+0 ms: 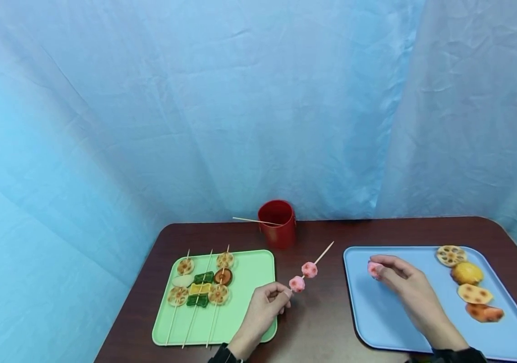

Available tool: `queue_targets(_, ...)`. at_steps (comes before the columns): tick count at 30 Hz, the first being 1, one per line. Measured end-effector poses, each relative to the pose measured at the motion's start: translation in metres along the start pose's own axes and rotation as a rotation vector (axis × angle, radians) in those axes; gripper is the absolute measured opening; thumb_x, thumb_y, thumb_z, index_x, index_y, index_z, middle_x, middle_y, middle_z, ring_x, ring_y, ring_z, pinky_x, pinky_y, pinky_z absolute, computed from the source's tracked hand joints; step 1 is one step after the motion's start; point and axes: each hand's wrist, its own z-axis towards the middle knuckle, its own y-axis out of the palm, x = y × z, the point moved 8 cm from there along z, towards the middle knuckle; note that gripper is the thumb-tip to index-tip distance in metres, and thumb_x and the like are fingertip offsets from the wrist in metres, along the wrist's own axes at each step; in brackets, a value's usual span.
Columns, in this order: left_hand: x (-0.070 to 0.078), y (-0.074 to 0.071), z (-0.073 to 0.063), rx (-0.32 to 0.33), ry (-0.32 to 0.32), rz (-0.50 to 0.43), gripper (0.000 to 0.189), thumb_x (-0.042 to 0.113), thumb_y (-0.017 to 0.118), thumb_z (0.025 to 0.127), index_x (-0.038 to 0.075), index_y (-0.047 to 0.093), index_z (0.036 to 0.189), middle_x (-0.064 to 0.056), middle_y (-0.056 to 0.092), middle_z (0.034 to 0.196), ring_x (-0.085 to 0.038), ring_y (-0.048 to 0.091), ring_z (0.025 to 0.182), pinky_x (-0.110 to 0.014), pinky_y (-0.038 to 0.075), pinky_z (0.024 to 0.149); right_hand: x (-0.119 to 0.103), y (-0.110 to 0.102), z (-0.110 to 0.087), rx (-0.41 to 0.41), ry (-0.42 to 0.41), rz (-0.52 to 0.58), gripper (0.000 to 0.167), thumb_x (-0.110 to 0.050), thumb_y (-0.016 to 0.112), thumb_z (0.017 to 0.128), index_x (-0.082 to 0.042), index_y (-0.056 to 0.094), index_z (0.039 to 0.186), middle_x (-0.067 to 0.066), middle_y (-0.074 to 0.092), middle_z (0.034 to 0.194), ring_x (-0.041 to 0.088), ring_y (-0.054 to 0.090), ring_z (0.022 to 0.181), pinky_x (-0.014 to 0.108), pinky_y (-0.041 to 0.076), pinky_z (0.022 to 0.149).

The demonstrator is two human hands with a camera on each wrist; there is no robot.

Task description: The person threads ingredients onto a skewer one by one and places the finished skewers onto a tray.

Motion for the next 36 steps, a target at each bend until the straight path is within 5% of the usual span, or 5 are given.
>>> queue_targets(4,0.0,0.002,-0.001,-0.003,-0.005,-0.006,0.021,0.015,0.069,0.095,-0.004,0.073,0.09,0.001,0.064,0.065,-0.013,0.052,0.052,-0.023,0.043,0.045,-0.001,0.014,0.001,-0.038,-0.007,0.269,0.018,-0.015,0.063,0.104,-0.017,0.072,0.119,-0.008,0.073,0.11,0.004,0.069,0.101,0.023,0.057,0.087)
queue_targets(8,0.001,0.003,-0.003,-0.004,0.0,-0.002,0.021,0.016,0.07,0.095,-0.004,0.073,0.089,-0.001,0.063,0.065,-0.012,0.051,0.05,-0.023,0.042,0.043,-0.005,0.025,0.003,-0.078,-0.015,0.398,0.02,-0.013,0.059,0.106,-0.019,0.072,0.12,-0.005,0.072,0.115,0.007,0.07,0.106,0.026,0.056,0.09)
queue_targets(18,0.003,0.008,-0.007,-0.025,-0.01,-0.024,0.02,0.014,0.069,0.095,-0.005,0.073,0.091,0.0,0.064,0.067,-0.012,0.051,0.053,-0.021,0.042,0.047,-0.009,0.036,0.008,0.026,-0.013,0.438,0.019,-0.022,0.063,0.105,-0.019,0.068,0.123,-0.007,0.072,0.113,0.004,0.068,0.104,0.025,0.057,0.085)
queue_targets(28,-0.001,0.015,-0.01,-0.052,-0.038,-0.026,0.02,0.015,0.071,0.095,-0.003,0.073,0.09,0.001,0.063,0.066,-0.011,0.049,0.054,-0.019,0.039,0.047,-0.021,0.044,0.016,0.073,-0.07,0.464,0.039,-0.021,0.067,0.102,-0.005,0.049,0.133,-0.003,0.067,0.115,0.005,0.066,0.105,0.022,0.055,0.09)
queue_targets(36,0.0,0.015,-0.011,-0.064,-0.029,-0.014,0.02,0.014,0.07,0.095,-0.004,0.072,0.09,0.002,0.063,0.067,-0.011,0.049,0.053,-0.019,0.039,0.046,-0.031,0.051,0.017,0.093,-0.136,0.453,0.029,-0.017,0.068,0.101,-0.006,0.056,0.125,-0.002,0.07,0.111,0.007,0.069,0.102,0.022,0.055,0.089)
